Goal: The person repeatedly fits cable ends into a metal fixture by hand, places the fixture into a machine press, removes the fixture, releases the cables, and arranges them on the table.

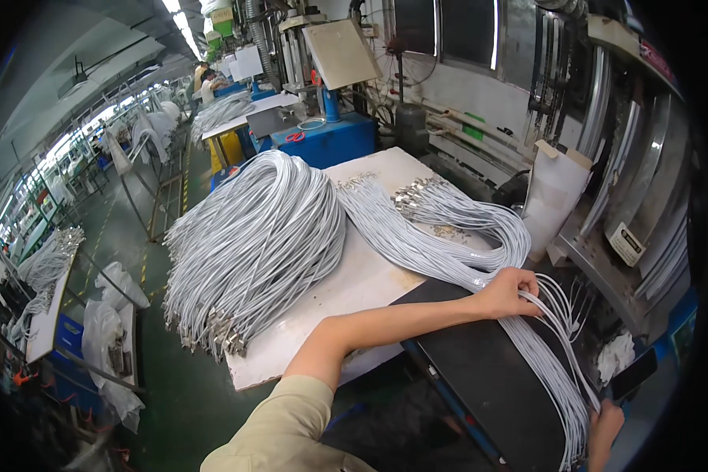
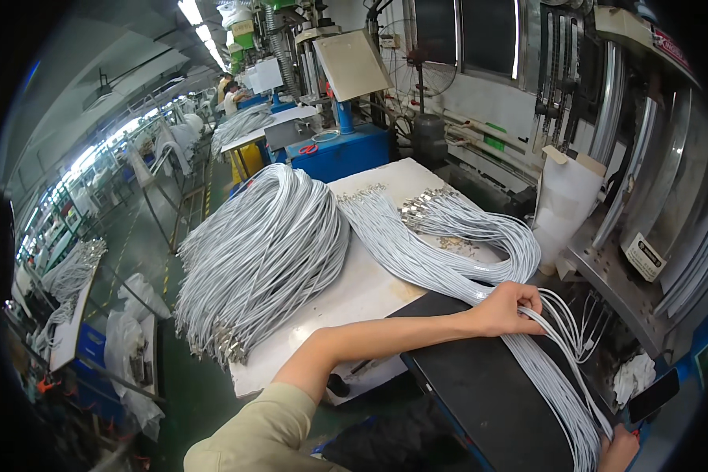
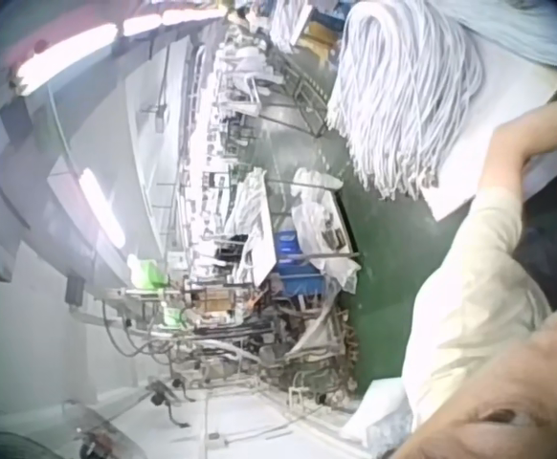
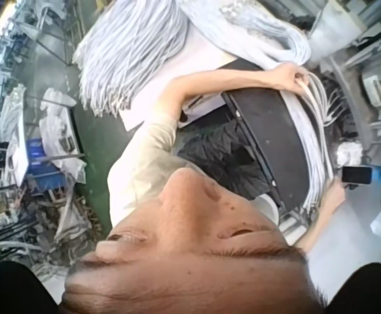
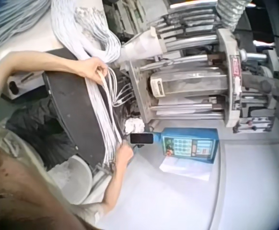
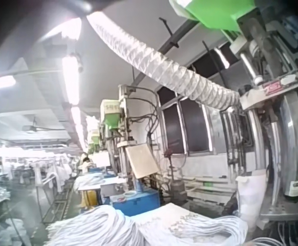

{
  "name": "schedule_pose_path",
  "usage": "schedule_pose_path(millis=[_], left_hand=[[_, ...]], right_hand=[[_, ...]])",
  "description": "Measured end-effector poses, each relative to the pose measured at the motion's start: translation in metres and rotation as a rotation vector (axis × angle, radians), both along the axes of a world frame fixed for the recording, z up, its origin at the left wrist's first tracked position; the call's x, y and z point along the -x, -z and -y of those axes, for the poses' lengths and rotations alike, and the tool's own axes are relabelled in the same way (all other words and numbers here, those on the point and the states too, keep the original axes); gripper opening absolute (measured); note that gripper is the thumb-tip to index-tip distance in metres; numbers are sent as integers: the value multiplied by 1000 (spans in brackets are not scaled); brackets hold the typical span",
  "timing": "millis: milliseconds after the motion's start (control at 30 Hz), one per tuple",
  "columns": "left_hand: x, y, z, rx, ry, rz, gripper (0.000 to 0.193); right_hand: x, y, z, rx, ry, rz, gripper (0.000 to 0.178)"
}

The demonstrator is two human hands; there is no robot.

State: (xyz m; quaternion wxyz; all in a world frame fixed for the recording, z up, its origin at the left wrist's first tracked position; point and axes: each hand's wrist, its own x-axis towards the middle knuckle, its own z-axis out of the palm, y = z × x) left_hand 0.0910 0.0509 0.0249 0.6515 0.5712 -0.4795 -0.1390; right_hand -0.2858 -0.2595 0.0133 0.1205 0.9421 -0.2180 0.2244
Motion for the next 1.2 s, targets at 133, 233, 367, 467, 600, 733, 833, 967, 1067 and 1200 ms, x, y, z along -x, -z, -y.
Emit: schedule_pose_path(millis=[133,233,367,467,600,733,833,967,1067,1200], left_hand=[[2,0,-5,-31,3,-80,27],[17,-12,-12,-89,37,-64,29],[91,-31,-20,-294,517,213,29],[134,-11,-3,-480,809,-465,23],[133,17,-10,-559,780,-669,22],[131,25,-4,-599,795,-752,24],[128,26,-6,-593,800,-933,22],[110,22,-35,-559,614,-756,20],[113,17,-37,-430,475,-691,21],[110,25,-37,-400,372,-714,20]], right_hand=[[7,2,16,-97,124,-149,21],[9,-8,7,-58,164,-45,23],[-21,-52,-37,-155,86,237,20],[-60,-34,-107,-65,-358,10,4],[-89,-39,-163,-2,-302,-53,24],[-81,-25,-172,-228,-74,-247,22],[-82,-36,-183,-316,-372,-142,32],[-98,-85,-149,-957,-637,-326,52],[-120,-41,-76,-633,-120,-110,41],[-140,-25,-58,-557,-142,-280,25]])
